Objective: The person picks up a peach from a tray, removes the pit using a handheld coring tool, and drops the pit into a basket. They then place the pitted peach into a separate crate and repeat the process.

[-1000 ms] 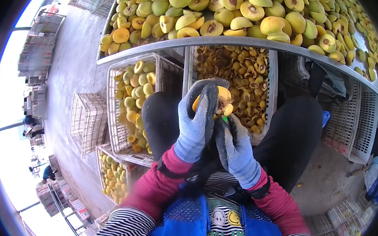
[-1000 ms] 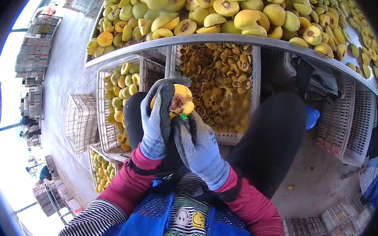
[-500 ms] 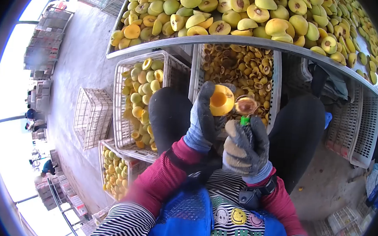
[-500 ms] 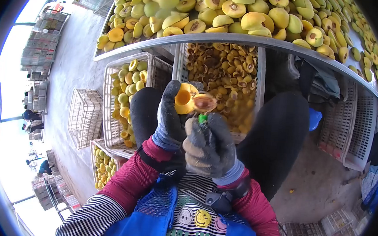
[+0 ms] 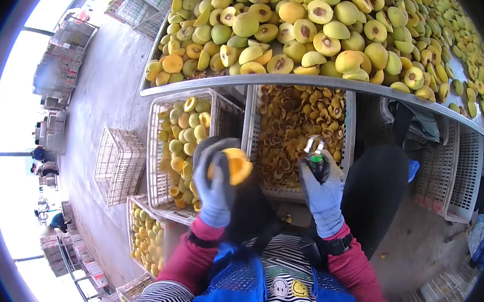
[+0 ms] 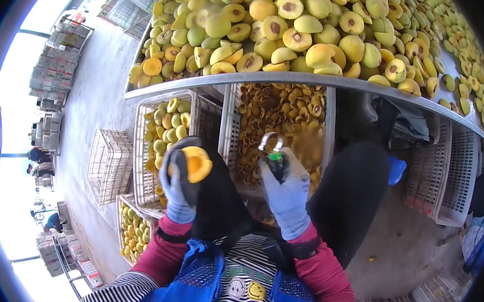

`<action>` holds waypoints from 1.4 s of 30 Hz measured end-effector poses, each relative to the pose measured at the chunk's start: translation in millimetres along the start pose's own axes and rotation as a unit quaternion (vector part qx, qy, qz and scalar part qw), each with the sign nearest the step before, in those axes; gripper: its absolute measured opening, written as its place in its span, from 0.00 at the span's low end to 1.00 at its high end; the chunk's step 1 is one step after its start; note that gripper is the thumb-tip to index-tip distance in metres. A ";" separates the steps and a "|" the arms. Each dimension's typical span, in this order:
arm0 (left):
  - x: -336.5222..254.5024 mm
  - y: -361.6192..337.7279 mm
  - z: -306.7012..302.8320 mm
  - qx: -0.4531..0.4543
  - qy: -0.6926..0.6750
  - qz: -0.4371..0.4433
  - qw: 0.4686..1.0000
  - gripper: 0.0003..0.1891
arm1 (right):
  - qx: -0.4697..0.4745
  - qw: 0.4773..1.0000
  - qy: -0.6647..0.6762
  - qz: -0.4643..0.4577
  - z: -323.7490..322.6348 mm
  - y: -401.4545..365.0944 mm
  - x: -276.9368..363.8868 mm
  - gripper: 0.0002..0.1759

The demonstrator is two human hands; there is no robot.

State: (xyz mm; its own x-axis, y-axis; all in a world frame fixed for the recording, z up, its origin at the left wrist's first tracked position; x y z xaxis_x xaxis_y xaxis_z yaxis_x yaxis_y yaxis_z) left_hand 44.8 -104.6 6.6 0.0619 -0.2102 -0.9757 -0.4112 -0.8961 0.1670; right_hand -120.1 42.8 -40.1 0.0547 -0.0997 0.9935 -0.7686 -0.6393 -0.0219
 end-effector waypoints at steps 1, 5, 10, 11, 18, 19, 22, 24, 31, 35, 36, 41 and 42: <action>1.2 15.6 -28.2 -0.065 -0.024 -0.007 0.998 0.14 | -0.028 0.997 0.070 0.016 -8.7 2.8 -6.7 0.08; 34.7 79.6 -89.2 -0.069 0.571 0.003 0.818 0.22 | 0.049 0.940 0.293 0.167 6.4 0.6 0.5 0.07; 5.1 151.7 40.6 0.063 0.516 -0.011 0.854 0.34 | 0.083 0.950 0.261 0.149 22.3 2.6 -9.1 0.09; 23.1 169.2 57.4 0.071 0.575 0.013 0.815 0.36 | 0.086 0.940 0.276 0.179 20.2 4.7 -6.3 0.11; 53.1 241.9 123.5 0.163 0.681 0.051 0.712 0.42 | 0.094 0.922 0.310 0.213 18.0 3.4 -36.0 0.13; 45.7 244.6 123.9 0.179 0.683 0.044 0.707 0.41 | 0.091 0.927 0.308 0.194 15.4 7.8 -29.1 0.13; 26.7 232.3 122.8 0.168 0.638 0.088 0.746 0.35 | 0.104 0.919 0.295 0.240 16.2 5.7 -32.0 0.12; 17.1 214.1 121.9 0.146 0.592 0.086 0.788 0.33 | 0.104 0.908 0.322 0.248 17.1 -0.1 -40.5 0.13; -0.4 134.0 93.7 0.050 0.446 0.056 0.892 0.27 | -0.008 0.918 0.350 0.187 2.5 11.2 -22.4 0.10; 10.1 168.1 87.8 -0.090 0.342 0.161 0.922 0.16 | -0.005 0.927 0.344 0.150 17.4 0.9 -56.8 0.10; 14.0 180.2 87.6 -0.081 0.359 0.159 0.916 0.18 | -0.012 0.926 0.356 0.125 25.3 0.7 -70.1 0.11; -11.3 156.6 118.4 0.092 0.411 0.108 0.900 0.21 | 0.054 0.938 0.289 0.186 7.6 2.9 -49.8 0.12; -21.7 132.4 125.9 0.127 0.365 0.150 0.910 0.22 | 0.040 0.938 0.289 0.185 7.0 6.8 -50.1 0.12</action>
State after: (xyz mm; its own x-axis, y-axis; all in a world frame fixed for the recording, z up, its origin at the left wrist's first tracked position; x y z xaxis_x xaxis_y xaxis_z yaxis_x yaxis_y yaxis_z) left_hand -125.5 -169.4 32.0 0.4628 -0.7166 -0.5218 -0.6997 -0.6567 0.2813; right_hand -123.6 38.1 -90.8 -0.5799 0.0892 0.8098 -0.6149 -0.7000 -0.3633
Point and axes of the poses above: each hand's wrist, its own y-axis towards the middle knuckle, its own z-axis out of the palm, x = y × z, the point moved 5 cm from there along y, towards the middle knuckle, and after that the axes turned 7 degrees about -z, right-handed, at the moved point
